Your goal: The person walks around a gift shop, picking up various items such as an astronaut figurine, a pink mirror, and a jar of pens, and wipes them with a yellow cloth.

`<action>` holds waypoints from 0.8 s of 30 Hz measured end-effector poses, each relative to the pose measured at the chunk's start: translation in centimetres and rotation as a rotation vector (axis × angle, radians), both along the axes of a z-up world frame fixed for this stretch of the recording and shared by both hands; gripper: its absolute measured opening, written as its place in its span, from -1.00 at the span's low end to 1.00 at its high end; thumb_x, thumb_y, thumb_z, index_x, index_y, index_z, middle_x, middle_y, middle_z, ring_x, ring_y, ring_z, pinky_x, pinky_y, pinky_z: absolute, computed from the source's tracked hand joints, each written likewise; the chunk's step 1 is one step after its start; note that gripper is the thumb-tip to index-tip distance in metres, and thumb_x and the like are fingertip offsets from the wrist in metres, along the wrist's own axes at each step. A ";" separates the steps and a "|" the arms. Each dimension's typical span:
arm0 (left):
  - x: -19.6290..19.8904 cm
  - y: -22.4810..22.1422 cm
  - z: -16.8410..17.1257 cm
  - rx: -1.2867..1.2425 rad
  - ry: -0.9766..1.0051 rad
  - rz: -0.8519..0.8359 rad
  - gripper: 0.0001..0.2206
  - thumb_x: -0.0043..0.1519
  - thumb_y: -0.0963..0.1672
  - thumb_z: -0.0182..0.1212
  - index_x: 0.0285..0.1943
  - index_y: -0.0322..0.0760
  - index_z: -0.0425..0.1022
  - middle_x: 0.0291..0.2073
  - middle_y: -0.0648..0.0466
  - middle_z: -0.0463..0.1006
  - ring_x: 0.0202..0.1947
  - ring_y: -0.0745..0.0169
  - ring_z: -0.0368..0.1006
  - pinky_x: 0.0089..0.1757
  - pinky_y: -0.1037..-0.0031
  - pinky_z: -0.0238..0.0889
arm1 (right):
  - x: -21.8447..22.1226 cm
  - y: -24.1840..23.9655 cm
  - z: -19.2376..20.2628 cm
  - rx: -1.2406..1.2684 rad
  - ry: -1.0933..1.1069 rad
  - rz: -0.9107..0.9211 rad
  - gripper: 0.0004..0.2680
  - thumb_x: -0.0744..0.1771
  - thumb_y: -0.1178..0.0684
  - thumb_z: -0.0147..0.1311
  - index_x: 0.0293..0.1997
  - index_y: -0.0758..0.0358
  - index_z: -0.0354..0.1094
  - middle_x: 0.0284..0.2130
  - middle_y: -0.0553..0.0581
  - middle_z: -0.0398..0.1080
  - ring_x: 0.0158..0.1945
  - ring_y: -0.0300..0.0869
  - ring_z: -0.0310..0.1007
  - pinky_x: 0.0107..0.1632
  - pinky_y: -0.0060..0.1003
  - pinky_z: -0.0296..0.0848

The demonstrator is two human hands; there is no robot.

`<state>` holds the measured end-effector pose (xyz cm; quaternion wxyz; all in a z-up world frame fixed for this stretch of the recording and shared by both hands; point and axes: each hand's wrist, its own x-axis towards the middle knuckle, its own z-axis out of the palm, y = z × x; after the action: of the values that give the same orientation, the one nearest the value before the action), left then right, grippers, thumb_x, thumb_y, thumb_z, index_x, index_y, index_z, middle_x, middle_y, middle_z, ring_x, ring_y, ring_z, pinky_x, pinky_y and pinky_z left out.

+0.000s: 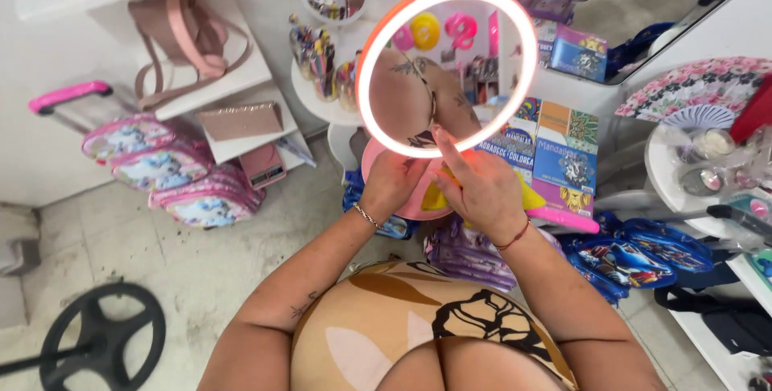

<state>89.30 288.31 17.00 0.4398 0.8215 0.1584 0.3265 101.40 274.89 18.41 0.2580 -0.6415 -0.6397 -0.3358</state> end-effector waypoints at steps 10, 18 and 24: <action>11.6 9.9 -4.1 -0.201 0.094 -0.149 -0.73 0.33 -0.08 0.22 0.08 -0.38 0.53 -0.10 -0.23 0.61 0.01 -0.18 0.55 -0.09 0.19 0.56 | 7.7 4.0 1.5 0.135 0.323 0.008 -0.60 0.43 -0.01 -0.05 0.44 0.37 0.16 -0.29 0.18 0.54 -0.30 0.02 0.55 -0.22 -0.12 0.49; 20.8 16.8 -4.7 -0.114 -0.002 -0.355 -0.71 0.36 -0.09 0.14 0.06 -0.49 0.50 -0.15 -0.33 0.57 -0.04 -0.37 0.53 -0.16 0.10 0.58 | 16.0 9.2 2.4 0.291 0.975 -0.054 -0.67 0.52 -0.06 -0.19 0.35 0.45 0.13 -0.06 0.39 0.41 -0.16 0.00 0.49 -0.10 -0.06 0.51; 25.6 23.9 -5.4 0.031 0.039 -0.441 -0.69 0.36 -0.04 0.10 -0.01 -0.43 0.56 -0.25 -0.29 0.60 -0.11 -0.42 0.53 -0.19 -0.04 0.53 | 19.1 16.4 1.5 0.441 1.103 -0.049 -0.77 0.51 0.05 -0.16 0.23 0.42 0.25 -0.12 0.32 0.47 -0.22 -0.14 0.53 -0.15 -0.21 0.57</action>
<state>114.87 312.21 11.64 0.4847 0.8491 -0.0214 0.2088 120.53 291.26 19.87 0.6716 -0.6670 -0.3113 -0.0837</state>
